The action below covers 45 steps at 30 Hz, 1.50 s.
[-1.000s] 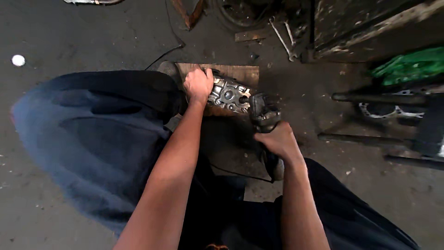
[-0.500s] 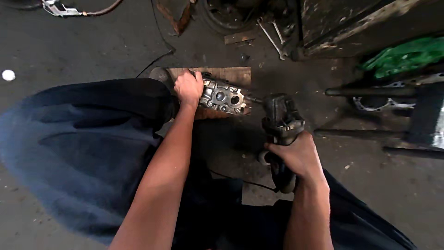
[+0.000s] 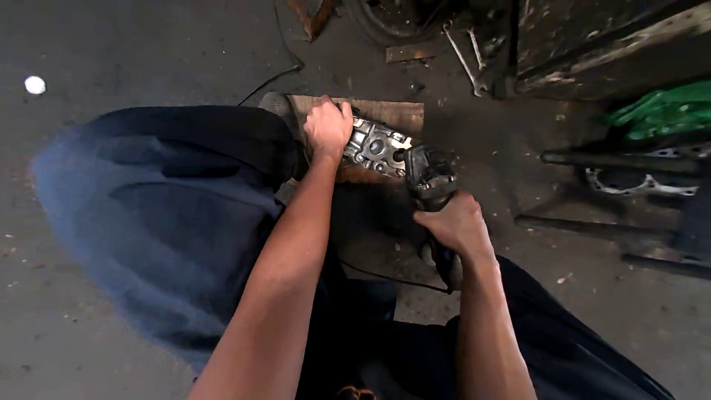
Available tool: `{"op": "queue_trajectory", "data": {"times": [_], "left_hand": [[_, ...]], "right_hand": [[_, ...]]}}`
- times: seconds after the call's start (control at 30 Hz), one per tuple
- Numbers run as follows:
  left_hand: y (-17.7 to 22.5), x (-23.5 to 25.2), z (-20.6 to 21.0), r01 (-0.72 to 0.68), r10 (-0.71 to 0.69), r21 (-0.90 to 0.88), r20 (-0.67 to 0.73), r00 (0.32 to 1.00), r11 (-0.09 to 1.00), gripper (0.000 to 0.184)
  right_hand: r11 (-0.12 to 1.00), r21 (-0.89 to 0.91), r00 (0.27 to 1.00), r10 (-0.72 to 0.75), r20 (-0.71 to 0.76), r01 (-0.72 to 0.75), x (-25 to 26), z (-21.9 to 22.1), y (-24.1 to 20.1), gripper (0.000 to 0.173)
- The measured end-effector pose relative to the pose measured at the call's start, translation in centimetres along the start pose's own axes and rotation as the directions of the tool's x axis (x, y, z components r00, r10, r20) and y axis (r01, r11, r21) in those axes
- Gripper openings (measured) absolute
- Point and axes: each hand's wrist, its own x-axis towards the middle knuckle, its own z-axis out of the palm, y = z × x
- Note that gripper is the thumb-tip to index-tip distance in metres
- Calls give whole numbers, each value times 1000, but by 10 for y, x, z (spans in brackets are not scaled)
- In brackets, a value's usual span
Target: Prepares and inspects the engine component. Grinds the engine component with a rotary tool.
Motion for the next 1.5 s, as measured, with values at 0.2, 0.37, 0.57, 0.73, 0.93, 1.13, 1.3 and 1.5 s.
{"op": "queue_trajectory", "data": {"times": [0.2,0.37,0.57,0.73,0.93,1.13,1.3,1.5], "left_hand": [[3,3,-4,5,-4,-6,41,999,1000,48],[6,8,-3,-2,2,-1,48,999,1000,49],[3,7,-2,-6,8,-26,49,999,1000,51],[4,7,-3,-8,10,-27,74,997,1000,52],[2,7,-4,-5,7,-22,80,997,1000,52],[3,8,-5,-8,9,-24,69,998,1000,51],[4,6,-5,-14,17,-35,71,997,999,50],[4,8,-4,-11,12,-24,66,998,1000,50]], "right_hand": [[999,-30,1000,24,-15,-25,-1,-7,-2,77],[994,-109,1000,22,-5,-22,4,-20,-8,69],[993,-121,1000,-12,-7,11,9,-29,-6,71],[989,-146,1000,-9,-5,8,9,-27,-8,71],[977,-213,1000,8,13,-5,22,-17,-18,73],[968,-251,1000,-3,8,5,24,-9,-21,77],[964,-266,1000,-18,11,20,16,-11,-21,82],[966,-257,1000,-10,13,13,-1,-21,-20,76]]}}
